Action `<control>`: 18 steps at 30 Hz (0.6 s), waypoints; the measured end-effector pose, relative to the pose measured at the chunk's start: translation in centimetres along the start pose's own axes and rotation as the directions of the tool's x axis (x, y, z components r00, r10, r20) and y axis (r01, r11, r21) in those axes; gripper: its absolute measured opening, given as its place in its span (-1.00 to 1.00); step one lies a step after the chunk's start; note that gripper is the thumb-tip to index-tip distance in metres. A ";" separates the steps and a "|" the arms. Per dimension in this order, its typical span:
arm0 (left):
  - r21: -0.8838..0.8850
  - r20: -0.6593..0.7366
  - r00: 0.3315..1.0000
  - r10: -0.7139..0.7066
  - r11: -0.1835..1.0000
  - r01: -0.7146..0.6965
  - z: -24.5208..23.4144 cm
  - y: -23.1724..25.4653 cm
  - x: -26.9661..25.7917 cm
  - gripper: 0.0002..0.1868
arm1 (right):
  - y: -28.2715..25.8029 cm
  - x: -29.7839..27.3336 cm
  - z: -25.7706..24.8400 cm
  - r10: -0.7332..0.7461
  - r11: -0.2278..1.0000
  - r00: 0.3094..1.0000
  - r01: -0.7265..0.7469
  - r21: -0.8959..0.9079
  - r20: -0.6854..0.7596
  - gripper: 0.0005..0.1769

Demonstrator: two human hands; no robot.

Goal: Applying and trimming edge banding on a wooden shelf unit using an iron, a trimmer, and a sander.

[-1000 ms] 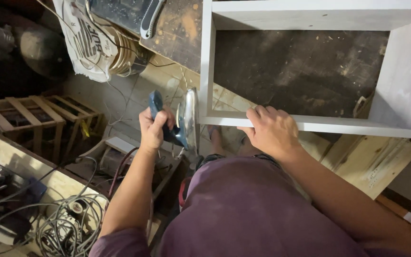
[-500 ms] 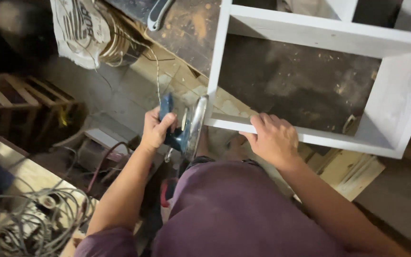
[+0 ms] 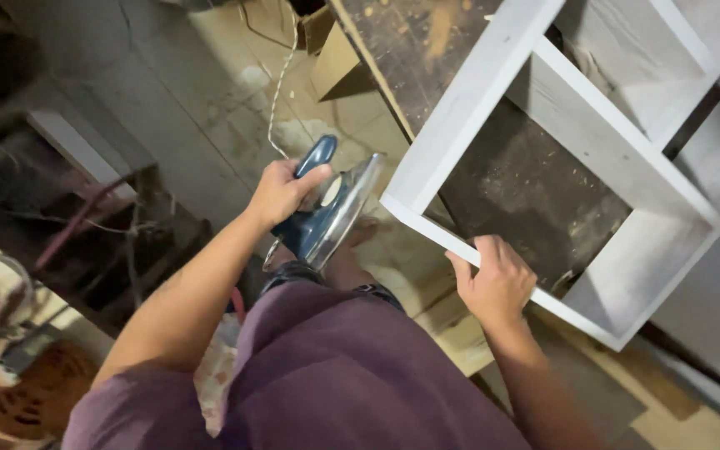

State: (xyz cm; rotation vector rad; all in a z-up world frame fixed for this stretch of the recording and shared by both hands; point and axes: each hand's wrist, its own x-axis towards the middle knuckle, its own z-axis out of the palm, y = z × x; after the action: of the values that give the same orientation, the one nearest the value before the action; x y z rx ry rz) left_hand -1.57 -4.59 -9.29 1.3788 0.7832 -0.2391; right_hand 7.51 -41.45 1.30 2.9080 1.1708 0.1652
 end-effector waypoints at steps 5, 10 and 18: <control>-0.031 0.049 0.997 -0.055 0.998 0.056 1.3 0.3 0.7 -0.38 | 1.4 -1.0 1.7 -0.010 1.000 1.000 0.010 -0.018 0.010 -0.41; 0.025 0.110 0.986 -0.129 0.992 0.127 1.1 1.1 0.7 -0.42 | 1.4 -1.3 1.9 -0.001 1.000 0.999 0.000 -0.012 -0.032 -0.42; -0.100 0.071 0.978 -0.196 0.974 0.202 3.0 -3.8 1.2 -0.45 | 1.4 -1.2 2.0 0.008 1.000 0.999 -0.008 0.005 -0.032 -0.42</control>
State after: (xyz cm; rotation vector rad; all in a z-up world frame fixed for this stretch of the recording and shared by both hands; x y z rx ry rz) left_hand -1.84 -7.82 -13.09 1.1877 0.8724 -0.3888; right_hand 7.83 -43.22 -0.79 2.9253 1.1651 0.2099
